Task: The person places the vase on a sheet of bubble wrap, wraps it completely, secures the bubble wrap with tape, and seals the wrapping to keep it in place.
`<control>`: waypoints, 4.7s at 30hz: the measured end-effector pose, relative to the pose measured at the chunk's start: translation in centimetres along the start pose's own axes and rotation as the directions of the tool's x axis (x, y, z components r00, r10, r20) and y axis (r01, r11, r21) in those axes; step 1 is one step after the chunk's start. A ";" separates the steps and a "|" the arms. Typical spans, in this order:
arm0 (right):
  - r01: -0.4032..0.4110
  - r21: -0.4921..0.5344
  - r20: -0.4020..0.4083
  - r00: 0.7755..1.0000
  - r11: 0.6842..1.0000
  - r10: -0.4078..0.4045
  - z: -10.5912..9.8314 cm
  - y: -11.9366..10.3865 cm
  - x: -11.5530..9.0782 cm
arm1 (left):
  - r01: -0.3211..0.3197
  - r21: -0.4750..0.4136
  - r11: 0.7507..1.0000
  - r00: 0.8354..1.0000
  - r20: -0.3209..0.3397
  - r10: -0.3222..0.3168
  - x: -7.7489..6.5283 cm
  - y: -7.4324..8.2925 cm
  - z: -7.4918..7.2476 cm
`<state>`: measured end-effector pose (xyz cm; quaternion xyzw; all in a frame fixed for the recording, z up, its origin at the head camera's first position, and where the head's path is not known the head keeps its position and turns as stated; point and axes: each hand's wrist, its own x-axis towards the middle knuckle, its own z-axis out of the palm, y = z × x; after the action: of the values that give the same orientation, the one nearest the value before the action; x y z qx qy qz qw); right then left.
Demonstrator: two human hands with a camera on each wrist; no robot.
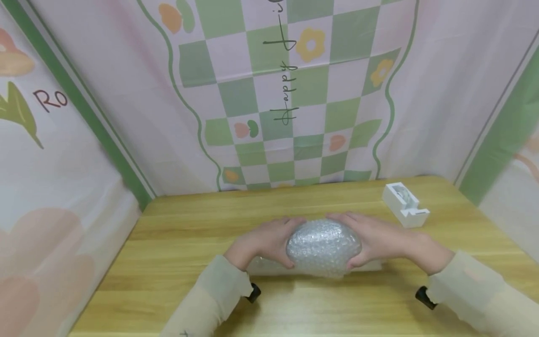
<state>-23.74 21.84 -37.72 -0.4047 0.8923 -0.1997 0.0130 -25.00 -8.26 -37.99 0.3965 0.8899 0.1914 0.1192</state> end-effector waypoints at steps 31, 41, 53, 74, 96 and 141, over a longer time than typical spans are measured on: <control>-0.131 0.209 0.141 0.985 0.969 0.103 -0.9 1.8 0.6 | 0.019 0.067 0.998 0.996 -0.085 -0.013 -0.6 -0.2 -0.3; -0.143 0.203 0.136 0.984 0.969 0.117 -0.9 2.2 0.7 | 0.035 0.108 0.993 0.996 -0.081 -0.026 -0.7 0.0 0.0; -0.081 0.154 0.078 0.995 0.985 0.070 -0.9 1.6 1.0 | 0.070 0.260 0.963 0.994 -0.096 -0.046 -0.1 0.3 0.9; 0.032 -0.268 -0.034 0.999 0.963 -0.043 -0.3 -0.7 0.6 | 0.094 0.262 0.961 0.994 -0.077 -0.077 0.4 0.5 0.3; 0.007 -0.042 0.088 0.996 0.999 -0.003 -1.0 0.2 1.0 | 0.074 -0.052 0.996 0.997 0.038 -0.072 0.2 0.0 -0.2; -0.100 0.141 0.234 0.970 0.985 0.065 -2.2 1.9 2.6 | 0.086 0.079 0.993 0.996 -0.028 -0.084 -0.5 -0.7 1.3</control>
<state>-27.26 21.83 -36.07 -0.3854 0.8831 -0.2184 0.1545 -24.63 -8.70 -39.46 0.3604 0.9143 0.1552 0.1003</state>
